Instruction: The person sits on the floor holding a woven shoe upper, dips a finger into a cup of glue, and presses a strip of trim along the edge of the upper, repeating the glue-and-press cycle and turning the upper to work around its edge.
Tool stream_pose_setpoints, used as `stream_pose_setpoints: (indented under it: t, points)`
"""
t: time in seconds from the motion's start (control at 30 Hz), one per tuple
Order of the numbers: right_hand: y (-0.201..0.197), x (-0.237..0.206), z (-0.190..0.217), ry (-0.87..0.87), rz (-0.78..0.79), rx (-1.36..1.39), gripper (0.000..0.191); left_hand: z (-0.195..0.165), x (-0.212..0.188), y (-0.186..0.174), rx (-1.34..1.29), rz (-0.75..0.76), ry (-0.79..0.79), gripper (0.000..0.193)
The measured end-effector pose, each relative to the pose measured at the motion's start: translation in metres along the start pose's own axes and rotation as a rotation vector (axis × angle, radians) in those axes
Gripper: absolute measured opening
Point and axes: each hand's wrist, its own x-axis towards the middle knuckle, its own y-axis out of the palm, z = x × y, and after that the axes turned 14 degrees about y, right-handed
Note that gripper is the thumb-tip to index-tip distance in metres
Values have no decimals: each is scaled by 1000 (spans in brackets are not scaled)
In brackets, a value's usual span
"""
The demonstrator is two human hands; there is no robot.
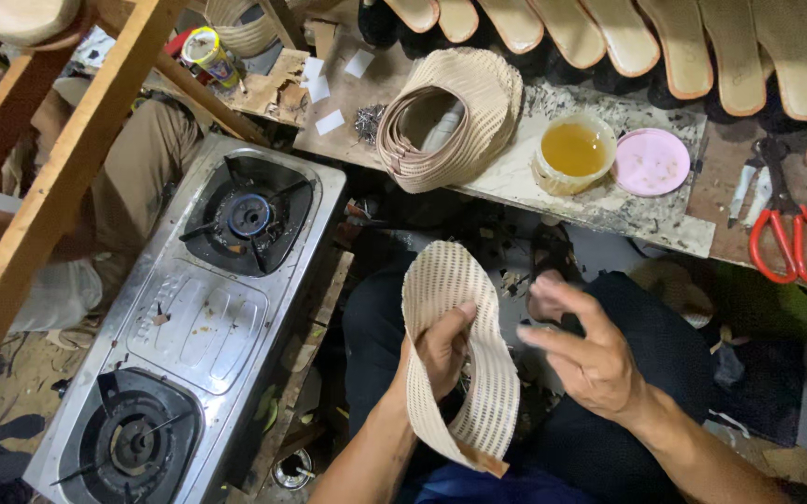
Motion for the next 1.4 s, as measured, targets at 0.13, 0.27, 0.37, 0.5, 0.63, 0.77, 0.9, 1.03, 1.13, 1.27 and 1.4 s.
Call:
stream_pose_setpoints:
  t: [0.13, 0.27, 0.37, 0.5, 0.63, 0.77, 0.9, 1.03, 1.13, 1.27, 1.4]
  points:
    - [9, 3, 9, 268, 134, 125, 53, 11, 0, -10, 97, 12, -4, 20]
    - [-3, 31, -3, 396, 200, -16, 60, 20, 1, -17, 142, 94, -140, 21]
    - [-20, 72, -29, 227, 36, -303, 43, 24, -2, -26, 151, 81, -228, 22]
    - [-40, 130, -66, 146, -170, -604, 52, 28, -8, -41, 285, 49, -298, 33]
    - [-50, 148, -90, 303, 26, -788, 56, 26, -8, -51, 702, 136, -186, 54]
    - [-53, 118, -96, 206, -179, -621, 35, 20, -2, -48, 489, 23, -335, 45]
    - [-38, 65, -66, 247, -23, -278, 13, 10, 1, -36, 722, 251, -129, 46]
    - [-10, 1, -19, 154, 115, -101, 43, 13, 7, -25, 256, 115, -289, 31]
    - [3, -19, -14, 8, 113, -150, 49, 22, 7, -22, 57, 63, -339, 24]
    - [4, -14, -34, 13, 19, -191, 52, 31, 3, -20, 155, 237, -336, 32]
    - [-2, -17, -33, -8, 26, -200, 51, 26, -2, -16, 255, 205, -304, 26]
